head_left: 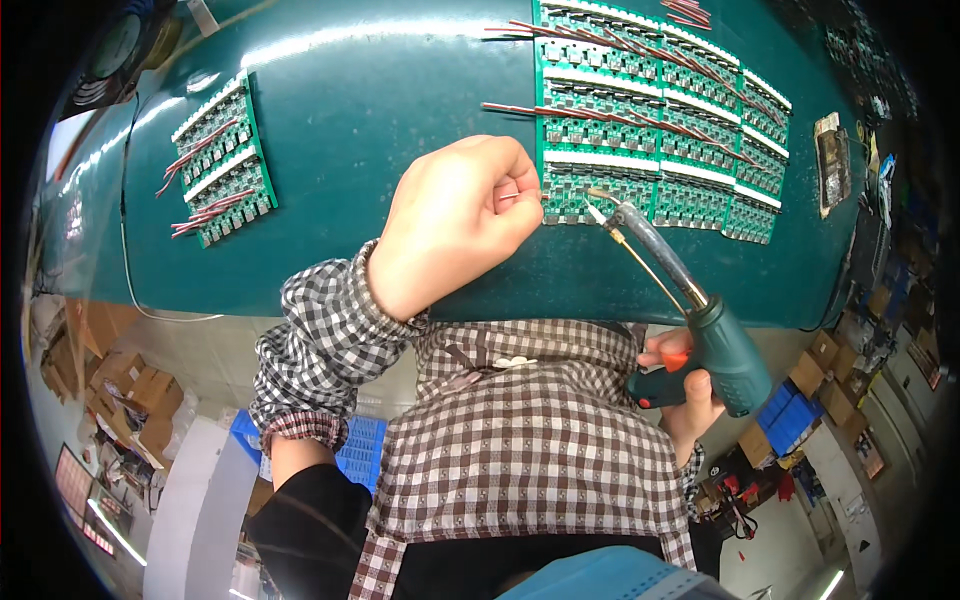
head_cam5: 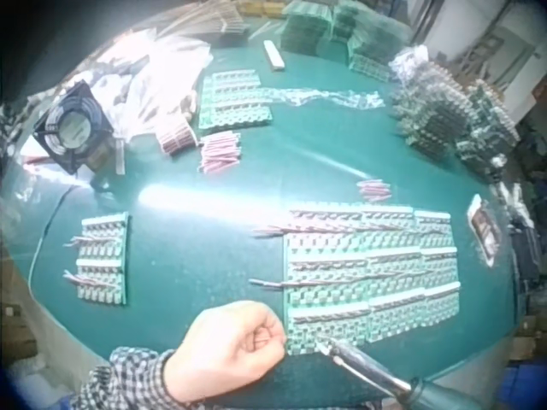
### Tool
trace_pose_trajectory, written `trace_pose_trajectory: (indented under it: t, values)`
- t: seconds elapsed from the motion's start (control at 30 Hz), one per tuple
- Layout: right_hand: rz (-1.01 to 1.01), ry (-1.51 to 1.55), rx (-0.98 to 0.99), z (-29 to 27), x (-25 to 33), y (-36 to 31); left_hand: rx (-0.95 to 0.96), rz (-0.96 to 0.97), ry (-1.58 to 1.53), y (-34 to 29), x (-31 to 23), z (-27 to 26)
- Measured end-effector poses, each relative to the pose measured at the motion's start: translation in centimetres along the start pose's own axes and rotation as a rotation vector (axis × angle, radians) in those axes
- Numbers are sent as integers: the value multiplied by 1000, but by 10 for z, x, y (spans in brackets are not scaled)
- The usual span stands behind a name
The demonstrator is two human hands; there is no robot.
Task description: The person uses a soldering iron to attach red and black wires to multiple green circuit boards arranged on a workbench. They repeatedly pick up wires, position them on the boards, and apply the soldering iron to secure the connections. The person occasionally moves the boards to access different areas or to set aside completed units.
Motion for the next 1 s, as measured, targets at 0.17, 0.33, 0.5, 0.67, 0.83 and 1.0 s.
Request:
trace_pose_trajectory:
  t: [0.17,0.33,0.5,0.67,0.83,1.0]
  values:
    - [16,3,12,1,-3,-3,-16,47,31,-1,-1,1]
    - [-29,-80,17,5,-4,-2,-28,44,32,-2,-1,1]
    - [-22,-111,-5,9,-3,-4,-24,46,44,-1,-1,1]
    - [-26,-146,7,13,-1,-3,-30,40,45,-2,-1,1]
    - [38,-27,118,6,-4,-4,-47,42,50,-2,-1,1]
    - [27,-45,128,5,-7,-6,-52,60,52,-2,1,2]
Point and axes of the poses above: each hand's wrist, its own y-axis towards the middle knuckle, its own z-axis out of the palm, x = y × z, the point moved 3 cm from there along y, towards the middle knuckle, and after that the axes turned 6 degrees about -x, right-handed, at the moved point
